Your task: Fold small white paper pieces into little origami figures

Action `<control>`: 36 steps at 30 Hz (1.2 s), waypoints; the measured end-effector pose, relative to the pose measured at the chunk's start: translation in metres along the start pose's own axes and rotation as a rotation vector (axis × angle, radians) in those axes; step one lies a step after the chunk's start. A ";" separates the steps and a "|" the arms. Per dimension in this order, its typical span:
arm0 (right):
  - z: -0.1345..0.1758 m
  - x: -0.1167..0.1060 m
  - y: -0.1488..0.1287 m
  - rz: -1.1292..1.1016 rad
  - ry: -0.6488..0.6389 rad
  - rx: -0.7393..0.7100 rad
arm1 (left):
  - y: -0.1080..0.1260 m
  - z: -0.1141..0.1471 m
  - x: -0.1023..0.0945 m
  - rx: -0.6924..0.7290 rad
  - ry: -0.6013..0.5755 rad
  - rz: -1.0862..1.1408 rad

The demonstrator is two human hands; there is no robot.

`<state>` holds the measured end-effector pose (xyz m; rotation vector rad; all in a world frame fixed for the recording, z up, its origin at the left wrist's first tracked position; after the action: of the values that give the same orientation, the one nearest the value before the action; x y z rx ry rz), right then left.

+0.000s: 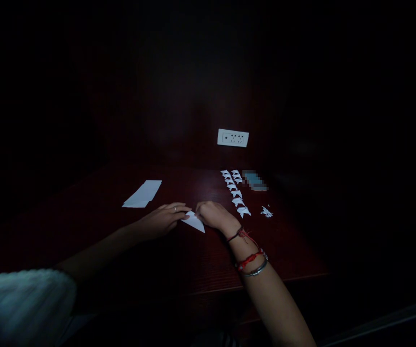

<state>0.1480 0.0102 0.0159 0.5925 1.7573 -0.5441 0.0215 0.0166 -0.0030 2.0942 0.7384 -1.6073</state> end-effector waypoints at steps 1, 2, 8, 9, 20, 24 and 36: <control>0.001 -0.001 -0.001 0.000 -0.003 -0.001 | -0.001 0.000 0.001 0.009 -0.013 0.003; 0.002 -0.002 -0.002 -0.005 -0.005 -0.008 | -0.001 0.000 0.001 0.016 -0.023 0.005; 0.005 -0.003 -0.001 -0.057 0.018 -0.029 | 0.004 -0.002 -0.003 0.022 -0.045 0.008; 0.005 -0.003 -0.001 -0.070 0.016 -0.042 | 0.004 -0.002 -0.003 0.018 -0.050 0.005; 0.000 -0.003 -0.003 0.106 -0.083 -0.070 | 0.005 -0.002 -0.002 -0.003 -0.045 -0.018; 0.002 -0.008 -0.003 0.180 -0.127 -0.019 | 0.006 -0.001 -0.005 -0.014 -0.044 -0.013; 0.016 -0.015 0.011 0.130 -0.143 0.098 | 0.006 0.001 -0.008 -0.024 -0.032 -0.043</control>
<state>0.1704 0.0066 0.0255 0.7141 1.5523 -0.5702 0.0231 0.0095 0.0044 2.0448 0.7935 -1.6425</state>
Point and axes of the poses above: each hand's wrist, its own z-axis away from the middle knuckle, its own x-axis out of the palm, y = z × x, the point moved 5 cm from there along -z, towards the middle knuckle, and after that the axes turned 9 degrees about -x, right-handed, at the moved point
